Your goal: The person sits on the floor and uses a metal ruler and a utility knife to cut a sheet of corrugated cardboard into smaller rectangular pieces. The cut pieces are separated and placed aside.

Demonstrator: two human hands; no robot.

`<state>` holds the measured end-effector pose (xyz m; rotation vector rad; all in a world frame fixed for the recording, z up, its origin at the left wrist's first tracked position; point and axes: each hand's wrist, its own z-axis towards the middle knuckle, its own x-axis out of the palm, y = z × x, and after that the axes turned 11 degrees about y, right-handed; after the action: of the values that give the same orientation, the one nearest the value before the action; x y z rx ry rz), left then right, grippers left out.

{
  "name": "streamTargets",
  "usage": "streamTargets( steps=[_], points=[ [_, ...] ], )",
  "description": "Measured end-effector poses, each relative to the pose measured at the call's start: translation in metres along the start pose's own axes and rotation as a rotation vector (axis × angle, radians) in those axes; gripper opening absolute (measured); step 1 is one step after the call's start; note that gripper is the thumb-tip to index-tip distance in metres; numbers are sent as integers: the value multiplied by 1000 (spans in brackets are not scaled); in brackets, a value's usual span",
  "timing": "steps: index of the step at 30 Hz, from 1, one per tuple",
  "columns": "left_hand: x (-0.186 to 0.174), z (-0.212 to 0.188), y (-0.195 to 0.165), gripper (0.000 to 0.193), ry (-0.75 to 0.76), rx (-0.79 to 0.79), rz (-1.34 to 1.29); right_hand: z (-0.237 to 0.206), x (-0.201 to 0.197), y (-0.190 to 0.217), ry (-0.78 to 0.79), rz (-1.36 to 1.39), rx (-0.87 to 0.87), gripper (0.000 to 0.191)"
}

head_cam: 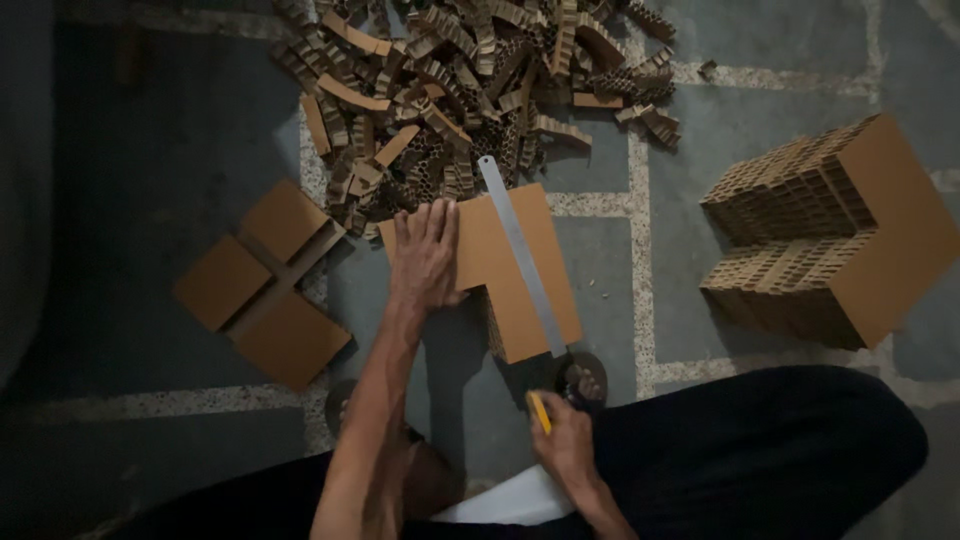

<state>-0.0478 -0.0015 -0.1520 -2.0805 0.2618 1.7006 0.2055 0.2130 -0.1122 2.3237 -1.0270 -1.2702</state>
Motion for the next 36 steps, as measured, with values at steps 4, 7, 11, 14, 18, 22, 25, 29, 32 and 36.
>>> streamTargets(
  steps=[4, 7, 11, 14, 18, 22, 25, 29, 32, 36],
  points=[
    [-1, 2, -1, 135, -45, 25, -35, -3, -21, 6, -277, 15, -19, 34],
    [2, 1, -2, 137, 1, 21, -40, 31, -33, 12, -448, -71, -70, 35],
    [2, 2, -6, 139, -27, 26, -51, 68, -40, 11, -430, -142, 58, 45],
    [1, 2, -8, 145, 10, 8, -33, 74, -43, 2, -388, -4, 189, 44],
    [-1, 0, -11, 145, 26, 9, -52, 66, -45, -18, -373, 98, 132, 42],
    [-7, -2, -12, 143, -24, 27, -75, 60, -38, -32, -131, 568, 279, 39],
    [-19, -10, -13, 141, 12, 44, -76, 54, -33, -32, -102, 1040, 207, 38],
    [-38, -41, -34, 143, -269, -96, -213, 42, -37, -19, -132, 1059, 88, 39],
    [-38, -68, -88, 147, -150, -612, -517, 42, -39, -3, -141, 943, 134, 40],
    [-24, -93, -122, 145, 76, -764, -640, 51, -26, 12, -160, 807, 209, 40]
  ],
)
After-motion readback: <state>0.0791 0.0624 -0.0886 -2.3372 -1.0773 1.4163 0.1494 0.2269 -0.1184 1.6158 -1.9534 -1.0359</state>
